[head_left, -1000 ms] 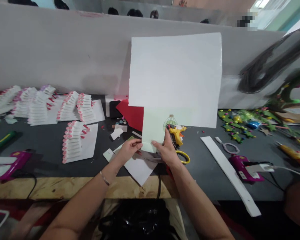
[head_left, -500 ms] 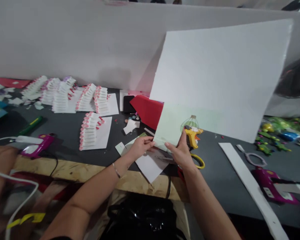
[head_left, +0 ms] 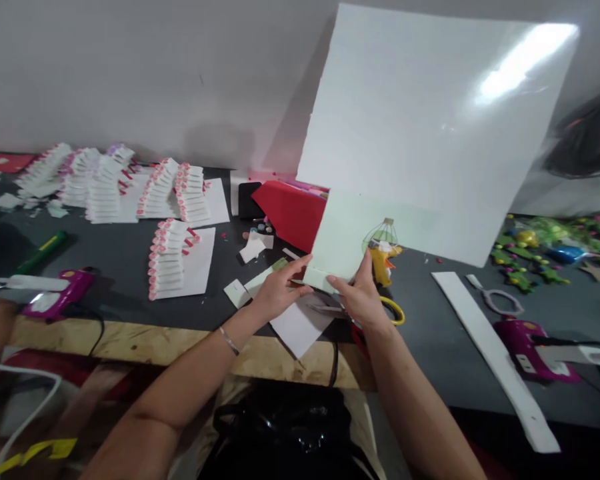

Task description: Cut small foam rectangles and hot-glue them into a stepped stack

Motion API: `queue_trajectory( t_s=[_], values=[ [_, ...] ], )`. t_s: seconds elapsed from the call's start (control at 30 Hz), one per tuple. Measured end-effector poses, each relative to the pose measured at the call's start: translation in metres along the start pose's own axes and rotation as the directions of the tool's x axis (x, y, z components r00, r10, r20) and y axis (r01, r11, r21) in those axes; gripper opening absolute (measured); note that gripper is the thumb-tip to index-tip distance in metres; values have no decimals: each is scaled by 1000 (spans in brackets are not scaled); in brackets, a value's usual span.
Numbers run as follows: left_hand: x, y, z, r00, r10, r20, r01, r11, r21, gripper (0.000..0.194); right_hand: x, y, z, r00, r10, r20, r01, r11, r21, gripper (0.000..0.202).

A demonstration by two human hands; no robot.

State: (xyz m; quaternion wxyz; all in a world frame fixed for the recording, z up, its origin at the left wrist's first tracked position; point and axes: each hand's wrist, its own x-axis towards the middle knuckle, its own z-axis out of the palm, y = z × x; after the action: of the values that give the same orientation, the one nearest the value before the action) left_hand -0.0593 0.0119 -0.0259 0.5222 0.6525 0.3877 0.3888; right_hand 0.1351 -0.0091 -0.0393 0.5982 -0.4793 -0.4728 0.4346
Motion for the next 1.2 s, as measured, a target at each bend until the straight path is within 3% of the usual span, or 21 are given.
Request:
queue_trajectory(
  t_s=[0.17, 0.4, 0.53, 0.7, 0.77, 0.9, 1.03, 1.2],
  values=[
    [-1, -2, -2, 997, 75, -10, -74, 990, 124, 46, -1, -2, 2, 999, 36, -17, -35, 999, 24, 103],
    [-1, -2, -1, 997, 76, -31, -69, 983, 168, 40, 0, -7, 5, 998, 54, -40, -52, 998, 46, 105],
    [0, -1, 0, 1000, 16, -19, -14, 996, 86, 39, 0, -7, 5, 998, 61, -28, -59, 996, 66, 106],
    [5, 0, 3, 991, -131, 3, 128, 965, -231, 58, 1, -3, 4, 1000, 21, -23, -20, 997, 71, 106],
    [8, 1, 4, 980, -198, 23, 195, 926, -322, 57, 1, -1, 3, 1000, 5, -2, -5, 998, 68, 106],
    [12, 3, 2, 955, -278, 107, 297, 893, -337, 51, 0, -2, 4, 999, -3, 54, 2, 1000, 24, 109],
    [13, 4, 0, 940, -326, 97, 340, 887, -313, 50, 1, -5, 7, 998, 10, 55, -9, 1000, -26, 107],
    [13, 5, -2, 940, -341, -24, 312, 885, -345, 49, 10, -8, 2, 991, 7, 136, -11, 1000, 26, 74]
  ],
)
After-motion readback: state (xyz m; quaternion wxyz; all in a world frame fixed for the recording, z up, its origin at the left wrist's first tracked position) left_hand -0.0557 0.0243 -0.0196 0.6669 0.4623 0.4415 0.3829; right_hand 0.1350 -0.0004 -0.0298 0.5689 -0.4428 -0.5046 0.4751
